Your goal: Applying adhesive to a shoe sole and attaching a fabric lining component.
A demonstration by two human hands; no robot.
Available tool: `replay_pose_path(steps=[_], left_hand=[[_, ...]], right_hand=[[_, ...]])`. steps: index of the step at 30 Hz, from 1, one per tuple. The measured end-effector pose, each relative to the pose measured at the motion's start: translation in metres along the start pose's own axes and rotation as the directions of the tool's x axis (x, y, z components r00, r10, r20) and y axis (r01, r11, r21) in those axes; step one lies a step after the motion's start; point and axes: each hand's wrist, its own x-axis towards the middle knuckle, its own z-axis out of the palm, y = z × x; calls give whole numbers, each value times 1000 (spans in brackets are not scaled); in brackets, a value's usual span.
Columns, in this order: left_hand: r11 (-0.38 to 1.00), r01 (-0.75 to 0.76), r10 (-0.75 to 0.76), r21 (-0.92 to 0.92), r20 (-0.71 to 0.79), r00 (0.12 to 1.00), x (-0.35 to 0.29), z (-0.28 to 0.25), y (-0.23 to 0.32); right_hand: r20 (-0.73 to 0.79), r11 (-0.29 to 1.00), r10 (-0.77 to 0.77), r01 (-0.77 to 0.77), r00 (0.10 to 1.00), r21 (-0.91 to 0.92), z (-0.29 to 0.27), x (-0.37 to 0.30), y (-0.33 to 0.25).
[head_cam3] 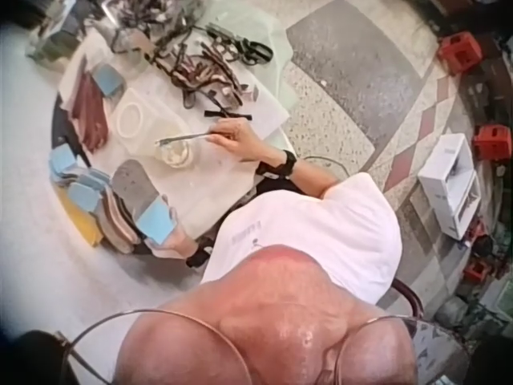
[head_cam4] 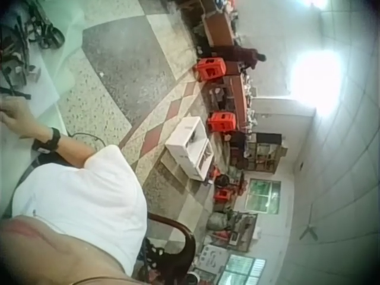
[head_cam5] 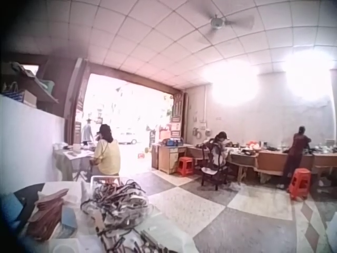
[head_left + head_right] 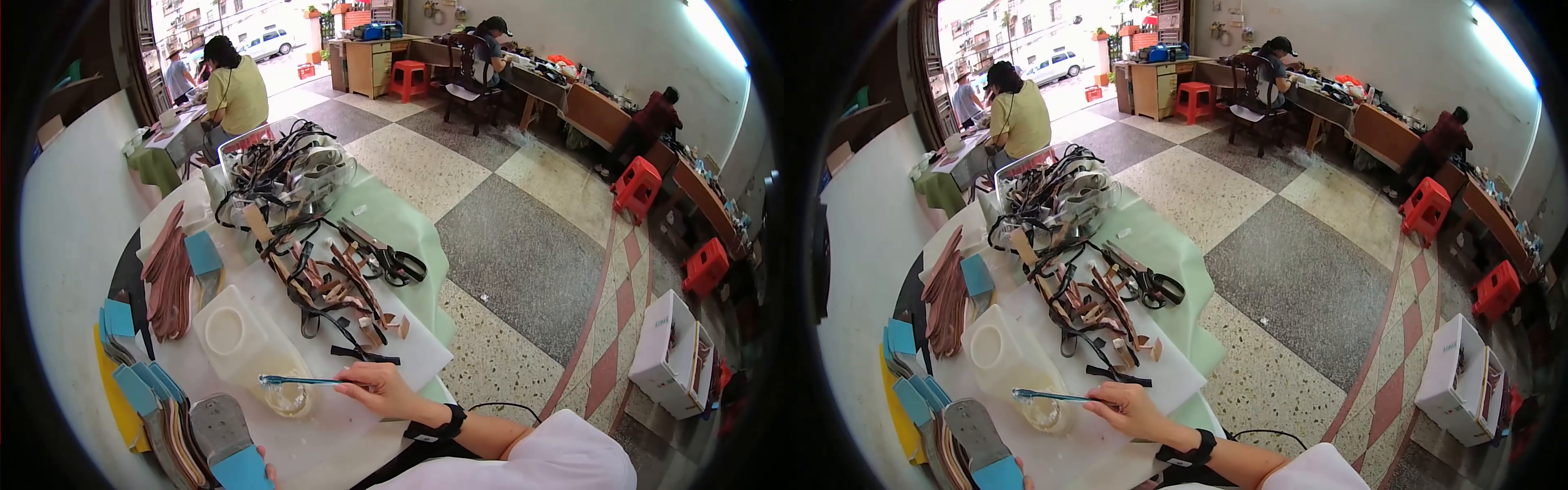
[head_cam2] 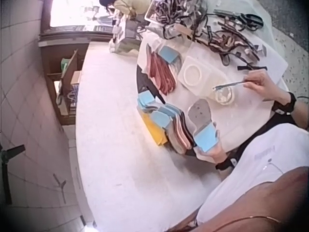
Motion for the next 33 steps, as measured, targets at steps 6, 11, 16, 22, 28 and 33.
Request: replay_pose_path(steps=[6, 11, 16, 22, 28, 33], left_hand=[[971, -48, 64, 232, -63, 996, 4, 1, 1], [993, 28, -39, 114, 96, 995, 6, -47, 13], [990, 123, -108, -75, 178, 978, 2, -37, 9], [997, 74, -78, 31, 172, 982, 4, -4, 0], [988, 137, -132, -66, 77, 988, 2, 39, -13], [978, 201, -195, -55, 104, 975, -7, 52, -16]], right_hand=[[0, 1000, 26, -26, 1000, 0, -1, -4, -4], [16, 999, 52, -52, 999, 8, 2, -12, -4], [-15, 999, -43, 43, 999, -11, 4, -6, 0], [-18, 1000, 20, -20, 1000, -5, 6, -9, 6], [-53, 1000, 14, -13, 999, 9, 0, -13, 3], [3, 995, 92, -92, 996, -48, 3, -32, -19]])
